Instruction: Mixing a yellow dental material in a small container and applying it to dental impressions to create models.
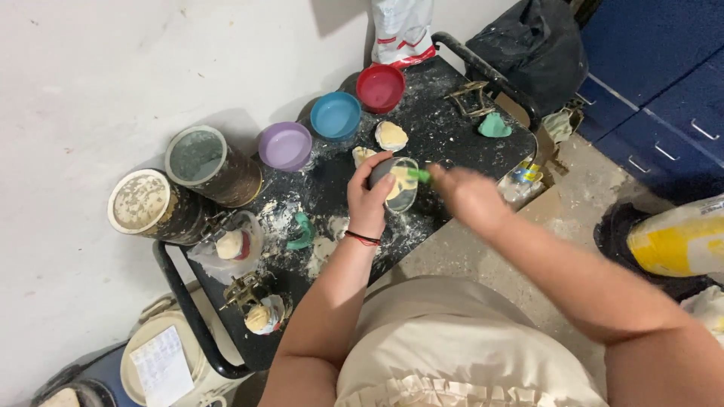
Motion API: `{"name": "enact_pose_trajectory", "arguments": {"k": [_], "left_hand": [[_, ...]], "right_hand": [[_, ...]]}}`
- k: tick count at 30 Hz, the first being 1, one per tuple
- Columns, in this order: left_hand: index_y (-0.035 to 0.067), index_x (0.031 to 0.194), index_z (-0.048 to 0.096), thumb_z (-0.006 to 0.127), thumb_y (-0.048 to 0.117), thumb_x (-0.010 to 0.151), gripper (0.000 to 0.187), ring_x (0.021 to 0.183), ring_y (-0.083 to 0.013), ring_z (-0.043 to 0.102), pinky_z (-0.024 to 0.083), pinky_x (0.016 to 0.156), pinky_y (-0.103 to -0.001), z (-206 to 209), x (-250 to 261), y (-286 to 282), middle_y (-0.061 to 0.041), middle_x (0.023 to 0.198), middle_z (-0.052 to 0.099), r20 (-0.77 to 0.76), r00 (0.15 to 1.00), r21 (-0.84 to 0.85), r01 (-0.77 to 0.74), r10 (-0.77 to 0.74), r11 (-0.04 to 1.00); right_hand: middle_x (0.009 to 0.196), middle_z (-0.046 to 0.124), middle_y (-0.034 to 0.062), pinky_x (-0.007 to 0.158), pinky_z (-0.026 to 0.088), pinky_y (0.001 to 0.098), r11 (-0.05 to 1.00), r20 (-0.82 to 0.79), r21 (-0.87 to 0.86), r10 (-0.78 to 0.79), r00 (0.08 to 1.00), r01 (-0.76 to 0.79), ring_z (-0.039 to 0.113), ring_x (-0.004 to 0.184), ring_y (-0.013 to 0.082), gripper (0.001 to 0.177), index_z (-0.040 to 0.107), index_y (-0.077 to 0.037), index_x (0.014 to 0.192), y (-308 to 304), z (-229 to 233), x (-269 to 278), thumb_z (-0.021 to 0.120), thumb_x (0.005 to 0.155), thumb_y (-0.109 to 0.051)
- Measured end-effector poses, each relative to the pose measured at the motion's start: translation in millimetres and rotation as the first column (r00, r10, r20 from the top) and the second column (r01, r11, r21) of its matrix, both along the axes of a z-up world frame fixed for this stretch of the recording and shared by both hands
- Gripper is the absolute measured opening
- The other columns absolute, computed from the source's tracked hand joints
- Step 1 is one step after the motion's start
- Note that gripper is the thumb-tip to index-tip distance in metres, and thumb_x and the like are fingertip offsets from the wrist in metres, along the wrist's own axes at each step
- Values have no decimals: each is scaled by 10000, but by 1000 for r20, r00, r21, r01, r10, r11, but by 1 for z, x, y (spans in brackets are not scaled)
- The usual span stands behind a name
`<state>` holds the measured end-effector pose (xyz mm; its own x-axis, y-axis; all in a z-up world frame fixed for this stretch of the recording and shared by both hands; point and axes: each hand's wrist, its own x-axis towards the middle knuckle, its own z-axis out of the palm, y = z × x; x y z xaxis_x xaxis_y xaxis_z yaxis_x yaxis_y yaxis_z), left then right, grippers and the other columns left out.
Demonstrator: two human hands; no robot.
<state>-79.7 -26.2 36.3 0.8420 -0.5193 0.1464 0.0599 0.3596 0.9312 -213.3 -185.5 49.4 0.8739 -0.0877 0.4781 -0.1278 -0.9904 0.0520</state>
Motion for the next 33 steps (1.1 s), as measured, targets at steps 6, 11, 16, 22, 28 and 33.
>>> {"name": "enact_pose_trajectory", "arguments": {"k": [6,11,16,22,28,33], "left_hand": [[30,1255,713,795,436,845,583,1105,-255,645,541,954,-453,-28,6,1,-199,1173,694,-118,986,-284,-147,118,947],[-11,1238,701,802,686,788,836,1067,-283,699,601,915,-449,-25,13,4,-223,1168,713,-47,991,-367,-131,123,921],[21,1247,673,792,583,881,680,1049,-256,706,615,890,-421,-30,14,6,-166,1146,722,-251,962,-380,-198,105,904],[89,1291,688,701,449,981,475,1145,-344,696,609,949,-488,-30,0,0,-196,1253,699,-669,739,-276,-153,-75,949],[57,1298,677,763,431,947,520,1113,-358,713,618,912,-505,-31,13,21,-230,1239,708,-677,736,-162,-158,7,974],[60,1284,672,744,357,954,450,1043,-332,730,656,853,-493,-19,10,19,-213,1149,718,-582,813,-205,-171,20,964]], "right_hand": [[974,783,245,737,616,464,559,-231,821,135,964,118,777,899,398,418,682,21,1291,80,-10,-24,669,992,-272],[595,610,38,381,435,217,-127,-99,984,193,976,124,557,481,87,335,694,4,1286,76,-10,-18,647,992,-148],[524,534,40,338,344,196,-374,-80,920,122,989,121,464,390,87,314,706,10,1266,54,18,-19,655,987,-124],[940,712,110,825,545,353,730,287,612,153,946,-304,679,856,389,420,734,-139,1342,9,-18,-1,635,966,22],[1048,691,110,836,530,440,880,336,356,194,922,-315,657,946,320,545,805,-276,1258,-34,-64,-19,687,854,68],[909,760,149,741,564,433,650,190,726,123,974,-224,723,799,314,280,822,-148,1161,-31,-28,-27,834,883,-125]]}}
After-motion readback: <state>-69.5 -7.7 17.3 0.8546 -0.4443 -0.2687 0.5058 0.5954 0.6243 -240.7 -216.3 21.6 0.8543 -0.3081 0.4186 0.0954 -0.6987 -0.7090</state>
